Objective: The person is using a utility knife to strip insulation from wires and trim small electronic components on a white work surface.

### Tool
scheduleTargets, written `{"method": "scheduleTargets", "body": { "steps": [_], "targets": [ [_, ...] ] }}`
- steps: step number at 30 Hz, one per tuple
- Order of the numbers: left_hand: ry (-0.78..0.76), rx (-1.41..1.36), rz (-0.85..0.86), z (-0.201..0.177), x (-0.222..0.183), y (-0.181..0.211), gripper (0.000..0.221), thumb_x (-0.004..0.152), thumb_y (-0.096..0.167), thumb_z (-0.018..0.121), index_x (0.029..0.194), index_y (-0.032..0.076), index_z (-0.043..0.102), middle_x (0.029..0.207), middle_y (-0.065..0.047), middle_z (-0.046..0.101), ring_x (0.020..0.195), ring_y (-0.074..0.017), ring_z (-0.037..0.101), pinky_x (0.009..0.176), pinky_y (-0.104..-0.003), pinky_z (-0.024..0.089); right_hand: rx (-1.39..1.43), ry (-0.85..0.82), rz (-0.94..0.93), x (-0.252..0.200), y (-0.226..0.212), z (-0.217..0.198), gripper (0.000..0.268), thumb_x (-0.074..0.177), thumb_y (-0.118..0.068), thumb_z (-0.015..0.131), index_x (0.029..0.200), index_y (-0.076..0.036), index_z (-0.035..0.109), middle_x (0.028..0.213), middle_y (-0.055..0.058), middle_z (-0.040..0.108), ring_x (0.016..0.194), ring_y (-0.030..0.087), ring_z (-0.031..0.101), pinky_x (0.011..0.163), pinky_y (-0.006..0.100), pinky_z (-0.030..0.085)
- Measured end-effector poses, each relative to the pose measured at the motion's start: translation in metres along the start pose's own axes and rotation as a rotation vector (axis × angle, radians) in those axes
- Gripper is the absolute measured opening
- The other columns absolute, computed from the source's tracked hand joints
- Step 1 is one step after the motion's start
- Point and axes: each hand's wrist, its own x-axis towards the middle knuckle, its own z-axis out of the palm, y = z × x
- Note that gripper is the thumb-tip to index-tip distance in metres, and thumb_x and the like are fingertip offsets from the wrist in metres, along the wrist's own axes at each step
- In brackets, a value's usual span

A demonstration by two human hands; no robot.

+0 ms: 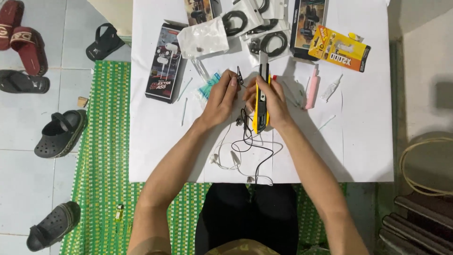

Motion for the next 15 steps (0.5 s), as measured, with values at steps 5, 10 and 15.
{"method": "scheduleTargets", "body": {
  "steps": [5, 10, 15],
  "targets": [
    [-0.023, 0.007, 0.006, 0.0, 0.001, 0.009, 0.031, 0.112, 0.025, 0.03, 0.103, 0.006, 0.053, 0.067, -0.01, 0.054, 0.063, -0.0184, 0.052, 0.062, -0.036, 0.044, -0.111, -0.135, 0.009, -0.008, 0.015, -0.019, 0.033, 0.108, -0.027, 0.057, 0.098, 0.004, 0.059, 0.057, 0.028, 0.058, 0.031, 0.036, 0.057, 0.029, 0.038, 0.044],
    [-0.033, 0.024, 0.023, 0.002, 0.002, 0.004, 0.03, 0.112, 0.021, 0.031, 0.102, 0.005, 0.055, 0.066, -0.008, 0.056, 0.063, -0.0142, 0.051, 0.06, -0.034, 0.046, -0.164, -0.279, 0.035, -0.01, 0.017, -0.018, 0.032, 0.11, -0.022, 0.051, 0.095, 0.005, 0.057, 0.048, 0.024, 0.052, 0.026, 0.029, 0.052, 0.026, 0.033, 0.042],
    [-0.032, 0.059, 0.042, 0.004, 0.004, -0.001, 0.028, 0.112, 0.019, 0.033, 0.103, 0.004, 0.055, 0.069, -0.012, 0.058, 0.063, -0.0188, 0.054, 0.059, -0.036, 0.045, -0.208, -0.294, 0.001, -0.01, 0.02, -0.02, 0.03, 0.112, -0.02, 0.048, 0.096, 0.005, 0.056, 0.048, 0.02, 0.051, 0.028, 0.026, 0.052, 0.029, 0.032, 0.043]
  ]
}}
